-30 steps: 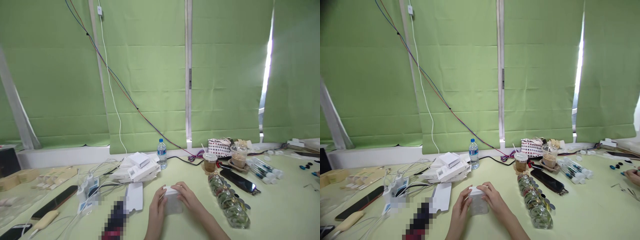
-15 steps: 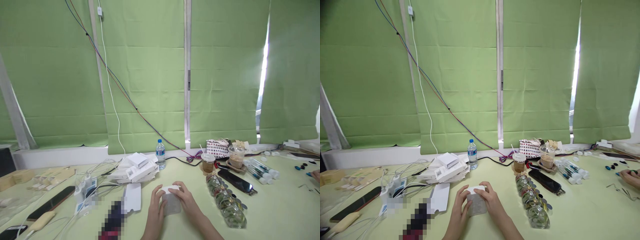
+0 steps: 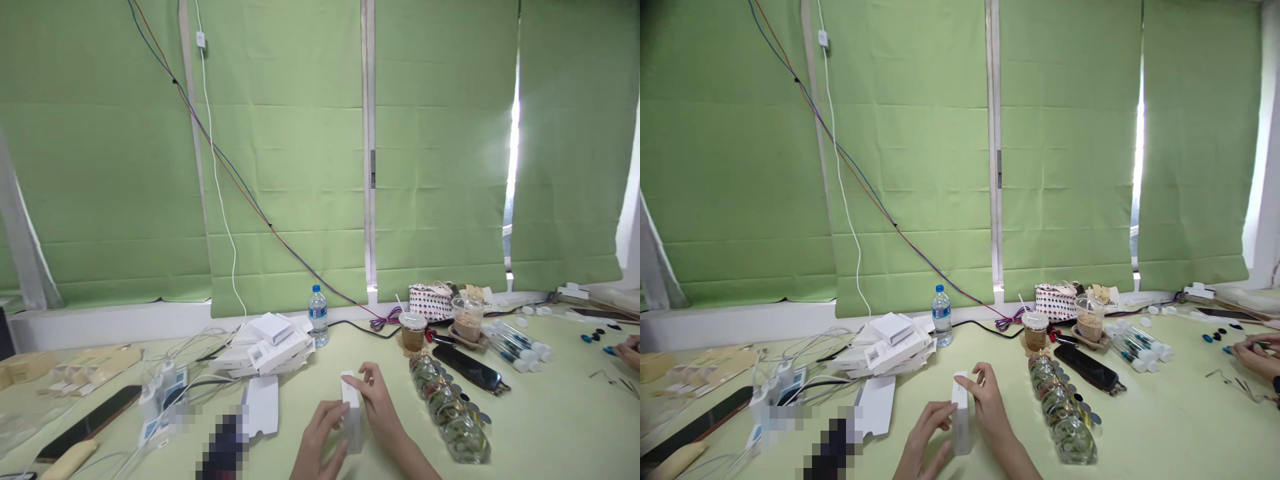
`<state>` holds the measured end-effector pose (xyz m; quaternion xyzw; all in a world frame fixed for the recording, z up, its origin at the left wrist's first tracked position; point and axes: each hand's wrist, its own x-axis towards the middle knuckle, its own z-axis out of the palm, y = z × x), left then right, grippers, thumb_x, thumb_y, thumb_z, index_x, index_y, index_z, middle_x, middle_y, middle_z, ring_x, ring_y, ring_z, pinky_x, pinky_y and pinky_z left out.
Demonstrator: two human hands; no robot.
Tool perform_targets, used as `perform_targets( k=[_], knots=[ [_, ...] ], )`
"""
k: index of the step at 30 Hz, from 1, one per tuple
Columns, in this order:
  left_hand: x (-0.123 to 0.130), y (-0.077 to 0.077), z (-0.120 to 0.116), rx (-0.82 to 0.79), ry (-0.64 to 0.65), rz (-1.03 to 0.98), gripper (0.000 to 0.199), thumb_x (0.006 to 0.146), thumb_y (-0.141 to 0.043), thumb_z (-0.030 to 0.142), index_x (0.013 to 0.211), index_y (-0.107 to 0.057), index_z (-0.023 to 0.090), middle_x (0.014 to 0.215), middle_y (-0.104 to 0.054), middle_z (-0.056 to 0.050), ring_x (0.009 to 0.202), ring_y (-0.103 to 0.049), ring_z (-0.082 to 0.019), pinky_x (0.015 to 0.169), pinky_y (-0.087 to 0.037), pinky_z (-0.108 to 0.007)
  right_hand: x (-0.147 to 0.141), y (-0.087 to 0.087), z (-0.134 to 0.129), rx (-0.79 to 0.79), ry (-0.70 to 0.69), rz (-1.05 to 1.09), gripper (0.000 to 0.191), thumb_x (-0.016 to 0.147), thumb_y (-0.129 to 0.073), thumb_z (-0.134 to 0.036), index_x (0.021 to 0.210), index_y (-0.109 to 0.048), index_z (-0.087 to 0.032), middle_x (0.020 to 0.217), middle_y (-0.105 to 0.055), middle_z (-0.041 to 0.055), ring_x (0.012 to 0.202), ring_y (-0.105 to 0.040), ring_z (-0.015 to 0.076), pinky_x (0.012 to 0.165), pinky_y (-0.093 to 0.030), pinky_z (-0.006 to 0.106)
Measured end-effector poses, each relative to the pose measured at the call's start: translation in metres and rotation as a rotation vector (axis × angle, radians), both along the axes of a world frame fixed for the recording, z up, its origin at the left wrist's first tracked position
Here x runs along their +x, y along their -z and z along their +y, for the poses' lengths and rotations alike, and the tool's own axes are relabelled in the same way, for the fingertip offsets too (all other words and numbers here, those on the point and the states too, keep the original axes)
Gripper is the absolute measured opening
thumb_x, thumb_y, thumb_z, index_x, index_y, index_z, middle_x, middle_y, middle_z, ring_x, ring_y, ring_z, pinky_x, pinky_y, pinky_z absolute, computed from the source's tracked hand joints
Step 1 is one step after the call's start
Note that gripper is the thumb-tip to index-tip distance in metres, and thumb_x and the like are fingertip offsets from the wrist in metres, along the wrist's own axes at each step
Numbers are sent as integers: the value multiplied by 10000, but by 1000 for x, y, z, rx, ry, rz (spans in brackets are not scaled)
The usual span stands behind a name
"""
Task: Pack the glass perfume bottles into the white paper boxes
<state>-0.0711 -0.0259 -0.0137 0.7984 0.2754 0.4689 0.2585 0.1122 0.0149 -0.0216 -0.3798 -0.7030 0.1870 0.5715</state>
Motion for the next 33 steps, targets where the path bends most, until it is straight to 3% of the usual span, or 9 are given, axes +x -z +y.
perform_targets(
  k=[2, 4, 7, 9, 12, 14, 21, 27, 33],
  knots=[
    [10, 3, -4, 35, 8, -76, 415, 835, -520, 429, 1218, -589, 283, 997, -645, -118, 847, -604, -266, 730, -520, -402, 9, -4, 1, -89, -152, 44, 355, 926, -398, -362, 1086, -710, -309, 1004, -527, 69, 916, -553, 216, 842, -463, 370],
    [16, 7, -4, 34, -89, -178, 405, 809, -553, 438, 1167, -604, 256, 996, -640, -120, 891, -600, -280, 773, -513, -422, 18, -11, -1, -156, -299, 84, 392, 926, -376, -410, 1103, -701, -278, 1008, -572, 74, 953, -577, 230, 841, -465, 375],
    [16, 9, 2, -42, -248, -231, 434, 743, -655, 386, 1143, -585, 232, 1156, -589, -128, 1119, -529, -320, 969, -432, -482, 23, -21, -11, -113, -391, 73, 521, 908, -336, -572, 1167, -658, -255, 1090, -603, 99, 1040, -570, 271, 895, -442, 414],
    [13, 9, 7, -146, -267, -220, 573, 700, -702, 328, 1233, -512, 239, 1290, -526, -122, 1252, -439, -327, 1064, -339, -505, 21, -26, -19, -62, -408, -3, 585, 834, -444, -657, 1236, -601, -263, 1160, -592, 106, 1088, -549, 289, 940, -419, 423],
    [11, 9, 12, -332, -158, -204, 844, 667, -705, 220, 1401, -293, 272, 1367, -486, -114, 1286, -425, -312, 1087, -302, -510, 15, -28, -27, -67, -376, -78, 583, 794, -589, -589, 1286, -534, -280, 1225, -559, 94, 1143, -517, 274, 990, -390, 401],
    [11, 11, 16, -388, -75, -204, 898, 661, -691, 189, 1426, -230, 279, 1334, -518, -114, 1227, -491, -301, 1051, -357, -489, 14, -24, -24, -93, -332, -47, 446, 863, -537, -514, 1241, -552, -277, 1204, -551, 87, 1138, -519, 248, 976, -407, 377],
    [11, 18, 23, -364, -105, -118, 718, 691, -610, 171, 1357, -357, 262, 1168, -567, -79, 954, -619, -233, 883, -484, -380, 20, 3, 6, -74, -176, 31, 304, 935, -418, -409, 1141, -597, -275, 1124, -523, 70, 1100, -527, 223, 921, -444, 347],
    [12, 15, 20, -363, -94, -59, 661, 737, -541, 169, 1360, -343, 270, 1178, -618, -60, 941, -626, -221, 887, -482, -371, 15, 10, 0, -30, -139, 13, 285, 924, -411, -262, 1159, -572, -273, 1164, -539, 63, 1110, -538, 209, 971, -423, 351],
    [17, 13, 54, -365, -130, -27, 732, 662, -459, 91, 1361, -327, 262, 1267, -600, -56, 1042, -615, -196, 925, -473, -344, 9, 23, 1, -233, -48, -112, 939, 656, -453, 26, 1478, -147, -310, 1511, -308, 17, 1363, -320, 174, 1117, -277, 344]
  ],
)
